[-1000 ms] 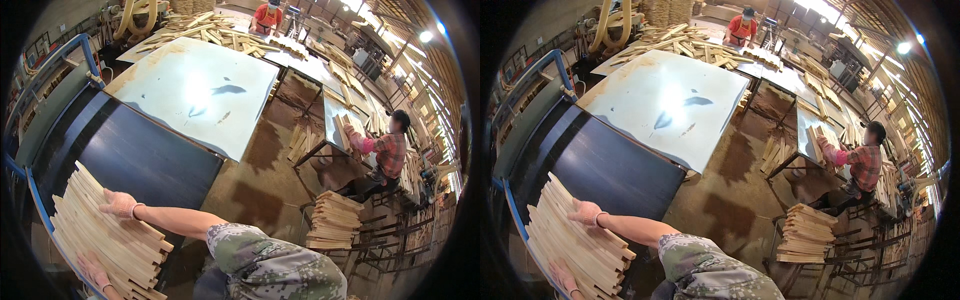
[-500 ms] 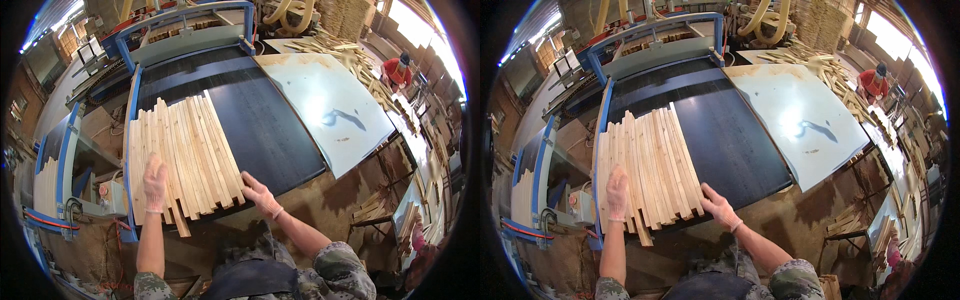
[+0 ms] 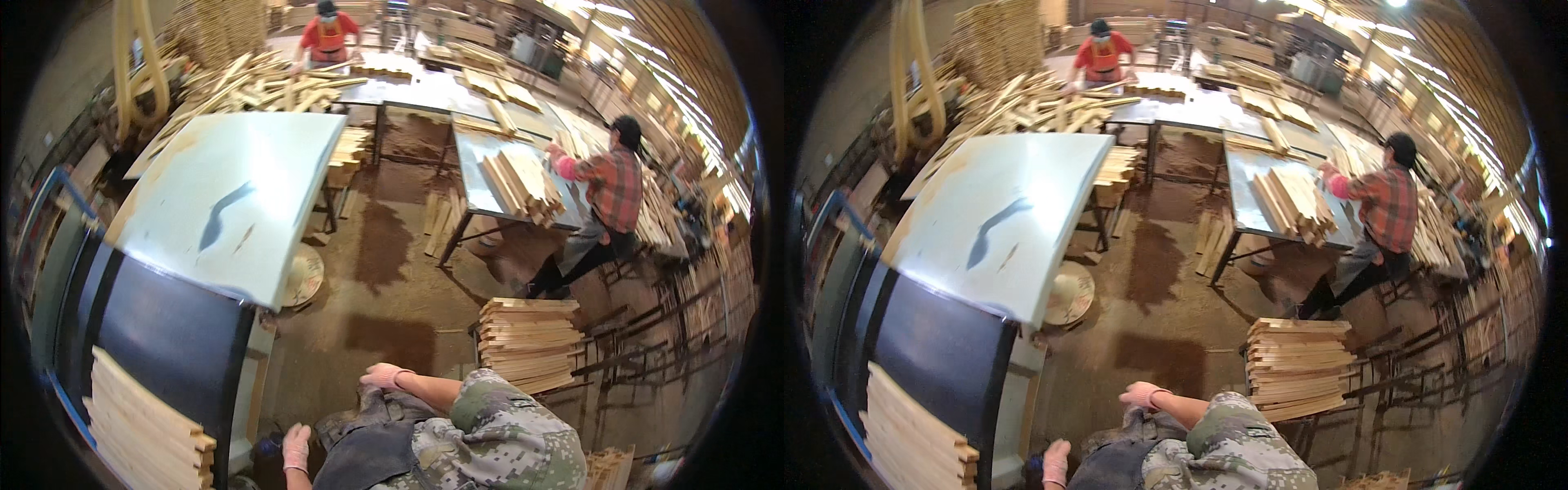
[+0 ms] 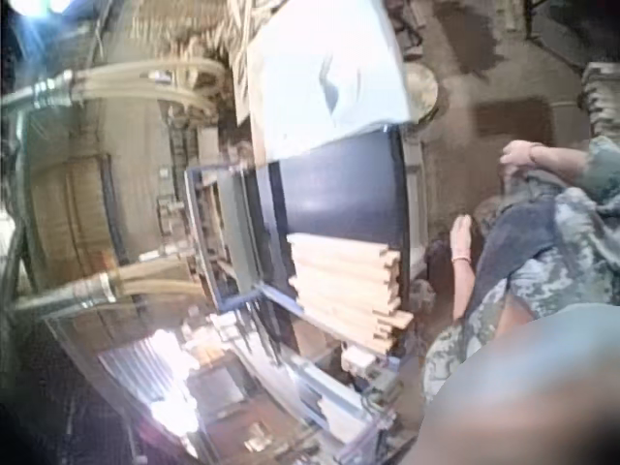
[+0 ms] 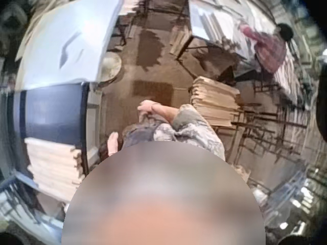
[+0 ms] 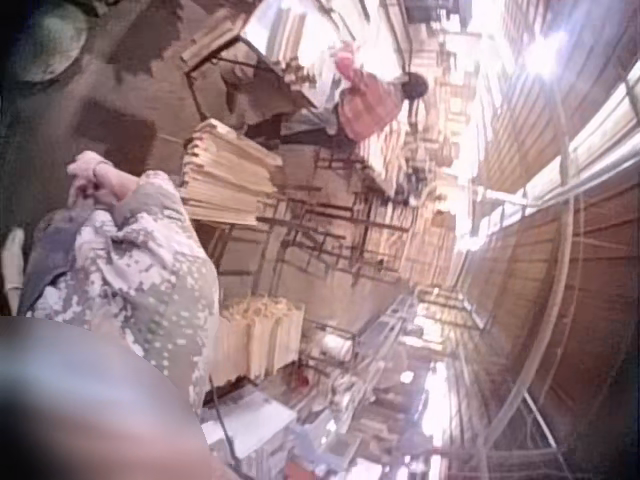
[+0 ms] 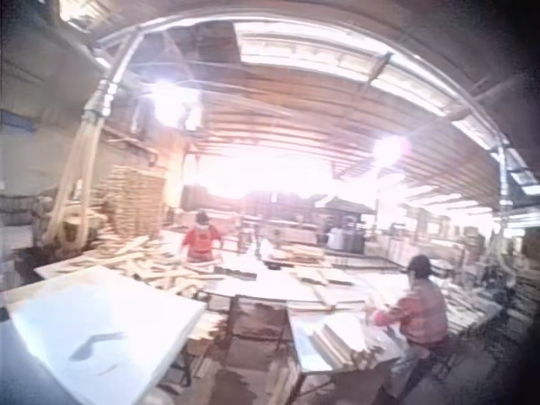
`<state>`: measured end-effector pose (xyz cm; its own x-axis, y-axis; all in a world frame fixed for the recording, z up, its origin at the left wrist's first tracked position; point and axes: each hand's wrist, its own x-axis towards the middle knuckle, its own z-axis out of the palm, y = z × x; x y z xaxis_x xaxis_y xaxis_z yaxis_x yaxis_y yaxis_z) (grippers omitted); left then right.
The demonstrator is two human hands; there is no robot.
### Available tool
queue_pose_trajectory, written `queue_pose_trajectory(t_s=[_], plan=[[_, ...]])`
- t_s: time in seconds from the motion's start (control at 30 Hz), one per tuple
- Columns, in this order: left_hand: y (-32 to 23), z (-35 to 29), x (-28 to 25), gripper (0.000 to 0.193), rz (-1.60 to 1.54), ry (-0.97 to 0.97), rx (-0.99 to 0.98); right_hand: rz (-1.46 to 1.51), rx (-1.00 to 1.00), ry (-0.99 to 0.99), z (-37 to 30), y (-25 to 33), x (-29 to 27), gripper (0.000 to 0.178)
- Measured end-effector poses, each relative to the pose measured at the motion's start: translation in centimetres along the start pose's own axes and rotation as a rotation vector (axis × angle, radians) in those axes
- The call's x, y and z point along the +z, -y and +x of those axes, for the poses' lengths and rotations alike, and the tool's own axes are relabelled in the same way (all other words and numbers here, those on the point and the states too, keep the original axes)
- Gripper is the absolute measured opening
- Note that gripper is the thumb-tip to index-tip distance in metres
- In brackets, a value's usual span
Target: The person repeatedly picks up stacks of light-colored wooden planks from a metal table and places them onto a conveyor belt. The person wears gloves and a camouflage shirt while performing this repetitive stacking task in a workshop environment.
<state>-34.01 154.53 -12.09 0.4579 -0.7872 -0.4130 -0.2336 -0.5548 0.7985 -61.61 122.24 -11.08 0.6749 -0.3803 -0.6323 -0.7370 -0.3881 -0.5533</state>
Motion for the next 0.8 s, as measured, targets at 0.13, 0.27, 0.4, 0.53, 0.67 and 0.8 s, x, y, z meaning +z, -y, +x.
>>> queue_pose_trajectory(t_s=[0.13, 0.27, 0.4, 0.53, 0.67, 0.8], plan=[[0.0, 1.4, 5.8, 0.055, -0.104, 0.171, -0.568, -0.322, -0.101, -0.126, -5.0, -13.5, -0.4, 0.037], [-3.0, 4.8, 10.3, 0.057, -0.146, 0.262, -0.744, 0.051, 0.200, -0.266, -9.1, -20.6, -2.1, 0.026], [-4.4, 10.2, 12.7, 0.059, -0.215, 0.234, -0.768, 1.044, 0.587, -0.332, -10.3, -21.7, -5.9, 0.023], [-5.5, 18.5, 15.3, 0.062, -0.298, 0.200, -0.771, 1.494, 0.534, -0.328, -10.8, -22.8, -10.7, 0.025], [-12.2, 28.7, 19.1, 0.048, -0.429, 0.067, -0.818, 1.978, 0.135, -0.231, -4.8, -33.5, -9.3, 0.024], [-19.1, 38.1, 18.2, 0.043, -0.466, 0.226, -0.804, 0.808, 0.234, -0.498, -2.0, -32.4, -15.6, 0.022]])
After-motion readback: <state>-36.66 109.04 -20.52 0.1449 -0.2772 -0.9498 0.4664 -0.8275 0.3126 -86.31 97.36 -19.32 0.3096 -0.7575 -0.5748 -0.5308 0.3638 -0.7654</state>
